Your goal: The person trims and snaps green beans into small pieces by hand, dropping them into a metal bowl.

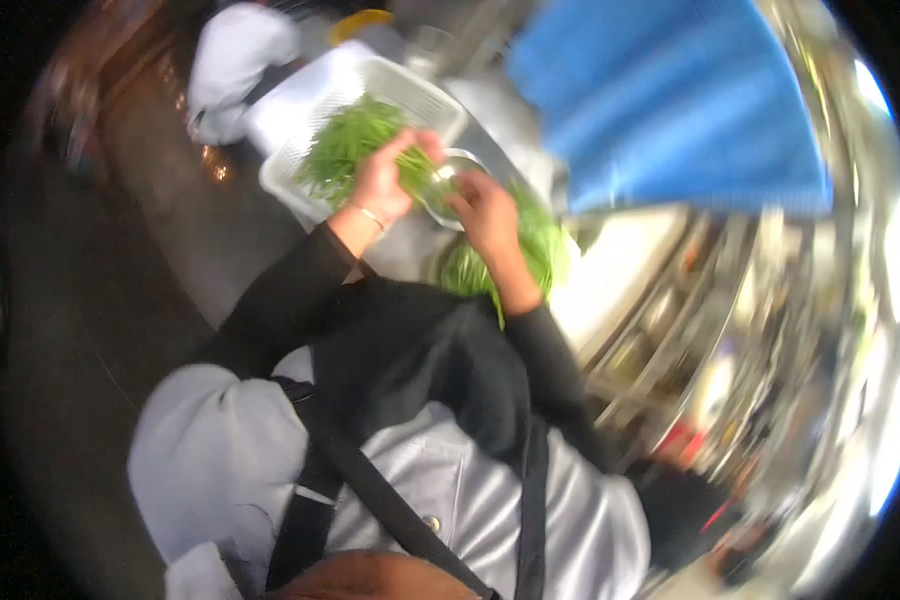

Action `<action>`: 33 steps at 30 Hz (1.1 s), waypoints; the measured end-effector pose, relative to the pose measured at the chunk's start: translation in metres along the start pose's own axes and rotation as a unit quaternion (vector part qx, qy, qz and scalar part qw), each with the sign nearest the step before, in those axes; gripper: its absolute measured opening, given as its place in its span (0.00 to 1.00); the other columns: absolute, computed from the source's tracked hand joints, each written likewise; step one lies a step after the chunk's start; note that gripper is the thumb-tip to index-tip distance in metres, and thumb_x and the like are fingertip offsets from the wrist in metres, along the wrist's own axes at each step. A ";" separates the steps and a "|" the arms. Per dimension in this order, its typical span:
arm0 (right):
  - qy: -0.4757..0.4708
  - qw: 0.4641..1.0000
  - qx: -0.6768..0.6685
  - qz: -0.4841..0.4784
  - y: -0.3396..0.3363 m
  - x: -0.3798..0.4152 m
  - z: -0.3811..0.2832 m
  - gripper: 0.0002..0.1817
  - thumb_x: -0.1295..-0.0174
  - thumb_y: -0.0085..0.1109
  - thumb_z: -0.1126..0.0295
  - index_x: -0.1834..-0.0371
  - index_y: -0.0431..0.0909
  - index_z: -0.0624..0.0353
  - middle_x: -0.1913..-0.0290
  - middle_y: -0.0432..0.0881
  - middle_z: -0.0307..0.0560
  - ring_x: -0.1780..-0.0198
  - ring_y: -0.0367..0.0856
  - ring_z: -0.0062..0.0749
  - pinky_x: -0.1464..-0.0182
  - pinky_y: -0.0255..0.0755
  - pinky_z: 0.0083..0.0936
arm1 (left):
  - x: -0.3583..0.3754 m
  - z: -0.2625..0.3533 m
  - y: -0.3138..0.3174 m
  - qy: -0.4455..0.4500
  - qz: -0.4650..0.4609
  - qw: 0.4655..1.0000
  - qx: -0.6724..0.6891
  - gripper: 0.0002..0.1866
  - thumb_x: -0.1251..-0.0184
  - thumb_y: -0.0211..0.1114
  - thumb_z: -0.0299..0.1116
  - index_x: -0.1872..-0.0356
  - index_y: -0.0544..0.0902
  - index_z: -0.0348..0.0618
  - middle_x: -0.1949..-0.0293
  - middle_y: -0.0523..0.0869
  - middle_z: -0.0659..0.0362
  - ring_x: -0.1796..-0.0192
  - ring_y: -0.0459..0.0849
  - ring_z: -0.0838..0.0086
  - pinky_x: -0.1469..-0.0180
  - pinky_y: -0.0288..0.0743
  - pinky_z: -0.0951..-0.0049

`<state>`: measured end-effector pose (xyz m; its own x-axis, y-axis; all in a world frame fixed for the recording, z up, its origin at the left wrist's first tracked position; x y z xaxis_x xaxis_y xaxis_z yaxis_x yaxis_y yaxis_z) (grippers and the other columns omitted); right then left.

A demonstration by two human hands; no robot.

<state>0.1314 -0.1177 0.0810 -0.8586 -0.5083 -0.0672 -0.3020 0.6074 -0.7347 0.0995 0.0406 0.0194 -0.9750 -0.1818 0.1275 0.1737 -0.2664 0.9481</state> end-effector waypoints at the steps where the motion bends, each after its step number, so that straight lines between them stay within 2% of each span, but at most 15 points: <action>1: 0.007 0.997 -0.082 0.013 -0.002 0.000 -0.002 0.10 0.35 0.74 0.68 0.54 0.88 0.60 0.65 0.89 0.45 0.64 0.85 0.28 0.57 0.79 0.27 | -0.002 -0.001 -0.001 0.001 0.013 1.000 0.008 0.15 0.19 0.61 0.39 0.53 0.86 0.35 0.56 0.91 0.51 0.54 0.89 0.65 0.47 0.84 0.64; 2: -0.027 0.991 -0.132 0.020 -0.007 0.004 -0.010 0.10 0.30 0.71 0.67 0.57 0.88 0.63 0.65 0.89 0.41 0.63 0.83 0.20 0.57 0.78 0.24 | -0.007 -0.004 -0.005 0.003 0.033 0.999 0.014 0.13 0.21 0.63 0.37 0.53 0.86 0.35 0.56 0.90 0.50 0.53 0.90 0.65 0.47 0.85 0.63; 3: -0.062 0.988 -0.137 0.025 -0.009 0.005 -0.018 0.10 0.27 0.69 0.68 0.58 0.86 0.66 0.67 0.84 0.35 0.65 0.76 0.17 0.61 0.73 0.19 | -0.001 0.000 0.001 0.025 0.071 0.997 0.024 0.12 0.22 0.65 0.34 0.54 0.86 0.34 0.56 0.90 0.50 0.52 0.90 0.64 0.44 0.86 0.61; 5: -0.091 0.989 -0.113 0.013 -0.014 0.010 -0.044 0.11 0.28 0.70 0.67 0.58 0.86 0.66 0.68 0.85 0.37 0.66 0.78 0.19 0.61 0.74 0.20 | -0.006 0.001 0.008 0.080 0.079 0.992 -0.054 0.11 0.22 0.63 0.30 0.48 0.82 0.33 0.55 0.90 0.49 0.53 0.92 0.62 0.46 0.89 0.62; 6: -0.103 0.993 -0.052 0.011 -0.015 0.008 -0.054 0.11 0.29 0.71 0.68 0.58 0.86 0.67 0.68 0.87 0.39 0.67 0.79 0.19 0.62 0.75 0.20 | -0.013 0.000 0.013 0.115 0.035 0.990 -0.072 0.11 0.22 0.63 0.29 0.46 0.80 0.33 0.54 0.89 0.48 0.52 0.92 0.60 0.48 0.90 0.63; 8: -0.082 0.993 -0.078 -0.018 -0.011 -0.002 -0.036 0.10 0.29 0.71 0.69 0.57 0.86 0.69 0.68 0.87 0.41 0.68 0.81 0.20 0.62 0.77 0.21 | -0.011 -0.007 0.022 0.133 0.047 0.987 -0.076 0.09 0.21 0.62 0.28 0.48 0.78 0.33 0.54 0.88 0.46 0.53 0.93 0.58 0.48 0.90 0.62; 10: -0.080 0.992 -0.097 -0.031 -0.011 -0.005 -0.034 0.10 0.28 0.70 0.70 0.57 0.86 0.69 0.68 0.87 0.42 0.68 0.81 0.21 0.62 0.78 0.21 | -0.004 -0.003 0.024 0.136 0.087 0.984 -0.072 0.09 0.20 0.61 0.29 0.48 0.78 0.32 0.55 0.89 0.46 0.53 0.93 0.59 0.50 0.90 0.64; 13: -0.061 0.989 -0.130 -0.032 -0.008 -0.007 -0.036 0.09 0.27 0.68 0.71 0.57 0.85 0.69 0.68 0.87 0.43 0.69 0.82 0.22 0.63 0.79 0.21 | 0.002 0.009 0.024 0.161 0.095 0.979 -0.084 0.10 0.19 0.61 0.29 0.48 0.77 0.31 0.56 0.89 0.46 0.55 0.93 0.61 0.51 0.90 0.66; 15: -0.059 0.991 -0.116 -0.029 -0.008 -0.006 -0.034 0.10 0.25 0.66 0.70 0.58 0.84 0.69 0.69 0.86 0.44 0.69 0.83 0.23 0.63 0.80 0.22 | 0.005 0.008 0.022 0.167 0.104 0.976 -0.092 0.11 0.19 0.61 0.30 0.47 0.77 0.30 0.55 0.89 0.46 0.55 0.93 0.62 0.51 0.90 0.66; 33: -0.014 0.990 -0.132 -0.047 0.003 -0.006 -0.018 0.11 0.26 0.68 0.69 0.60 0.84 0.68 0.70 0.83 0.41 0.70 0.81 0.23 0.64 0.83 0.24 | 0.004 0.005 0.019 0.158 0.091 0.978 -0.100 0.11 0.20 0.61 0.30 0.47 0.76 0.32 0.56 0.88 0.48 0.55 0.93 0.63 0.51 0.90 0.66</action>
<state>0.1284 -0.1021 0.0913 -0.8116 -0.5836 -0.0282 -0.4800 0.6934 -0.5373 0.0977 0.0393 0.0392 -0.8397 -0.5179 0.1634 0.3950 -0.3759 0.8382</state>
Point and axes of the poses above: each hand's wrist, its own x-axis away from the middle knuckle, its own y-axis out of the palm, z = x × y, the point moved 8 cm from there along -x, towards the middle knuckle
